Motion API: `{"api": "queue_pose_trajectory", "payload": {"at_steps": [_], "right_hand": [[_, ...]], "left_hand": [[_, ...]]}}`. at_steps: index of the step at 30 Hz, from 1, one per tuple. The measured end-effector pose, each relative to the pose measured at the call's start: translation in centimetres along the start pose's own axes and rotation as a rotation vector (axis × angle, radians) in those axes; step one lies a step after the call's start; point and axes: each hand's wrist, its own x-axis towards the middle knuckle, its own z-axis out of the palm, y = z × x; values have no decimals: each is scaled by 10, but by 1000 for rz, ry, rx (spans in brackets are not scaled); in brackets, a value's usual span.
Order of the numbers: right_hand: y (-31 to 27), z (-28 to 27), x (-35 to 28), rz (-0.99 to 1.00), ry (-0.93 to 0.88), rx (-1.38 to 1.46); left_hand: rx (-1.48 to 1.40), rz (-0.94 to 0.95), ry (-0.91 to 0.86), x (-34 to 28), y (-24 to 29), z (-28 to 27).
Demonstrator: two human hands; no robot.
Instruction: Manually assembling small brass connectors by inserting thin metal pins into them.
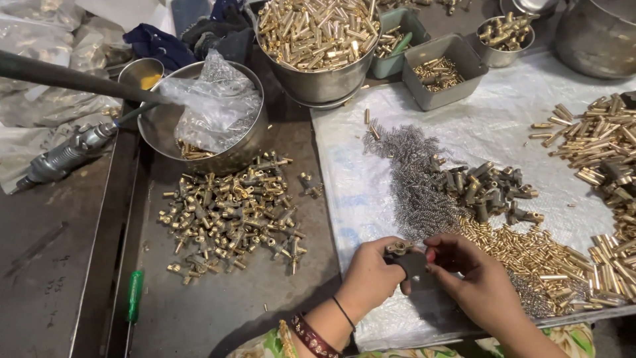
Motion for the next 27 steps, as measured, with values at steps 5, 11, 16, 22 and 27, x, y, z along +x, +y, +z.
{"api": "queue_pose_trajectory", "payload": {"at_steps": [5, 11, 16, 22, 27], "right_hand": [[-39, -4, -8, 44, 125, 132], [-27, 4, -6, -239, 52, 2], [-22, 11, -5, -321, 36, -31], [-26, -20, -10, -465, 41, -221], [2, -144, 3, -92, 520, -820]], "left_hand": [[196, -95, 76, -2, 8, 2], [534, 58, 60, -8, 12, 5], [646, 184, 34, -11, 13, 5], [535, 16, -35, -6, 10, 7], [269, -100, 2, -3, 8, 6]]}}
